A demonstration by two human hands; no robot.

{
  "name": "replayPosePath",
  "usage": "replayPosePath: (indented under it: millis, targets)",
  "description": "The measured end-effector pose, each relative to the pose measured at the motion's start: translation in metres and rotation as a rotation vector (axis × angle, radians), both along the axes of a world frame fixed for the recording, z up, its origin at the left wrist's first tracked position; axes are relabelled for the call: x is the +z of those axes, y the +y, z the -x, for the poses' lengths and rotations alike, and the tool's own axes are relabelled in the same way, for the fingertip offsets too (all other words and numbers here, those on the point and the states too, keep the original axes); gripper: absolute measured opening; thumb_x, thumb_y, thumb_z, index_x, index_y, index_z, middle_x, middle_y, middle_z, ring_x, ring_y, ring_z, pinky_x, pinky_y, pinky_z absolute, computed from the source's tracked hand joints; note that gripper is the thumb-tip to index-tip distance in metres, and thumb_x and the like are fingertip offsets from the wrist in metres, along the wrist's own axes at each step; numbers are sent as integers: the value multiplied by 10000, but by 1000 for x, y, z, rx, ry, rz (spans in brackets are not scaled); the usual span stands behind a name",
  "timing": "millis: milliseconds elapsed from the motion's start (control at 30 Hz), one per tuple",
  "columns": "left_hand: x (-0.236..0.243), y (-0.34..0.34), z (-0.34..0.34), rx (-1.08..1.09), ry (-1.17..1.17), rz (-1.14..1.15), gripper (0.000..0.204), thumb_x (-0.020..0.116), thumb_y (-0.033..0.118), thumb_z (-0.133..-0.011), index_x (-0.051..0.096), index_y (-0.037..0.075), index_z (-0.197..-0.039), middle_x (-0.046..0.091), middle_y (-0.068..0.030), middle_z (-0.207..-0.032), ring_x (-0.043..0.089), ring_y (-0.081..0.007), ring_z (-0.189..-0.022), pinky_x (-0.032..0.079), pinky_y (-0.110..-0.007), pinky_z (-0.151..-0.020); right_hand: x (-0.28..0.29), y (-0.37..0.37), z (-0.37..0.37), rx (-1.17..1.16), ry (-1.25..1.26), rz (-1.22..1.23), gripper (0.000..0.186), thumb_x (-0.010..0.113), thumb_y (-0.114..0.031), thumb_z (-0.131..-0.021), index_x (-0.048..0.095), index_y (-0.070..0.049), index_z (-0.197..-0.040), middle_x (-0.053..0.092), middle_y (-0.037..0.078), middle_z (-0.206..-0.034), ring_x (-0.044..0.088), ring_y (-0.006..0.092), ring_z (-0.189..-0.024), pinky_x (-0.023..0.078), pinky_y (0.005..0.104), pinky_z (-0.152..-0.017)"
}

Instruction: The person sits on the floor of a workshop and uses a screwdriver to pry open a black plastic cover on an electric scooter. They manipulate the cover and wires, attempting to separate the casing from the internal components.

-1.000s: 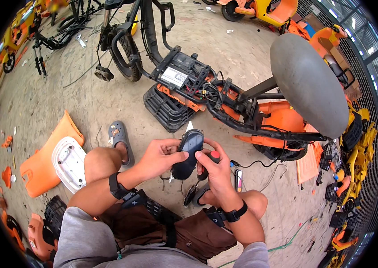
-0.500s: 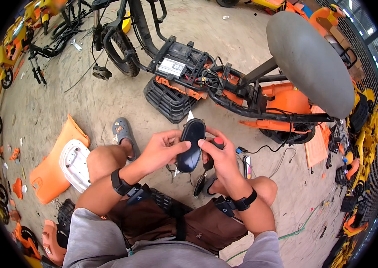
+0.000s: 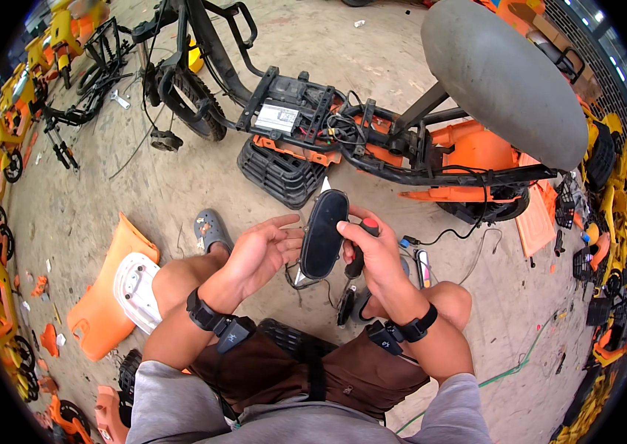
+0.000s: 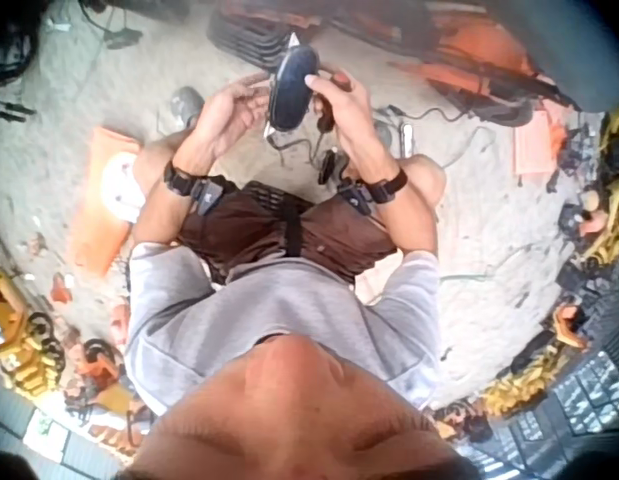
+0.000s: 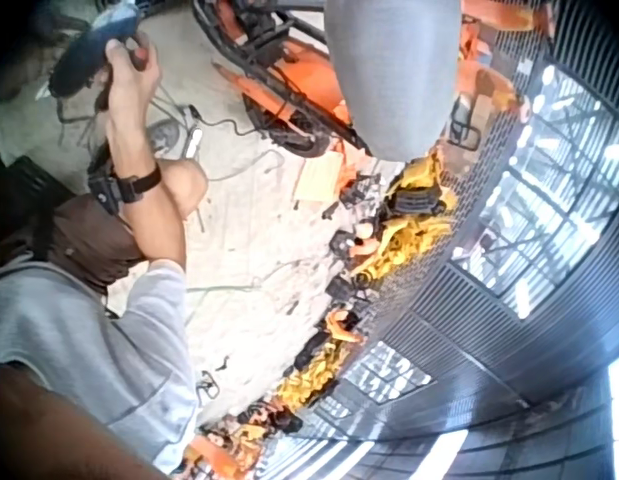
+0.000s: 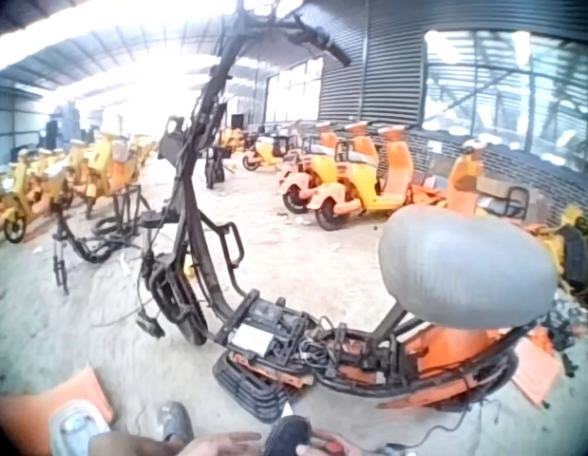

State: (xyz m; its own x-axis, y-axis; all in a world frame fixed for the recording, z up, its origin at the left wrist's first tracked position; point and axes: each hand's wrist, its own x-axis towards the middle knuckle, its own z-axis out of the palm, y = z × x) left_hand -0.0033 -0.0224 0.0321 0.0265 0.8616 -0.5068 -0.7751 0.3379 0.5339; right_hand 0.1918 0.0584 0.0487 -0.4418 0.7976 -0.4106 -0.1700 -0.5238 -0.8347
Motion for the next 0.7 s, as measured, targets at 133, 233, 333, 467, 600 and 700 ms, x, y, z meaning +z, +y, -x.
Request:
replayPosePath:
  millis: [133, 233, 333, 467, 600, 700]
  targets:
    - [-7, -2, 2, 4, 18, -81, 347, 416, -9, -979, 469, -95, -1311, 605, -251, -1229, 635, -314, -1105, 510, -393, -993, 1, 0, 1, -3, -23, 2, 447, 735, -117, -846, 569, 22, -1237, 600, 1, -721, 528, 79, -561, 410, 244, -503]
    - [-7, -3, 3, 8, 81, -121, 336, 452, -6, -984, 477, -88, -1308, 615, -249, -1220, 655, -302, -1070, 531, -382, -964, 2, 0, 0, 1, -21, 12, 458, 738, -116, -843, 562, 27, -1241, 600, 1, -723, 529, 82, -566, 410, 245, -506]
    - [-4, -3, 0, 52, 154, -120, 295, 531, 56, -991, 517, -73, -1256, 646, -223, -1155, 694, -266, -942, 578, -355, -855, 3, -1, 0, -3, -28, 15, 464, 739, -118, -842, 557, 28, -1243, 602, 0, -727, 529, 83, -571, 412, 246, -509]
    - [-1, -3, 0, 93, 258, -113, 269, 596, 122, -982, 555, -55, -1181, 677, -164, -1003, 686, -216, -776, 578, -320, -699, 3, -1, 1, 8, -31, 14, 463, 740, -116, -841, 555, 25, -1241, 604, 2, -729, 528, 83, -574, 411, 246, -510]
    - [2, -3, -2, 164, 390, -84, 221, 648, 155, -960, 594, -14, -1091, 660, -80, -782, 610, -153, -613, 502, -277, -577, 1, -2, 1, 10, -34, 9, 465, 742, -116, -841, 553, 25, -1242, 604, 4, -727, 525, 83, -570, 408, 245, -510]
    - [-2, -3, 0, 215, 458, -91, 211, 684, 164, -937, 638, -19, -1030, 647, -60, -749, 588, -136, -609, 478, -266, -570, 2, -2, 2, 17, -38, -3, 465, 741, -113, -842, 552, 27, -1243, 604, 8, -727, 525, 84, -568, 406, 246, -506]
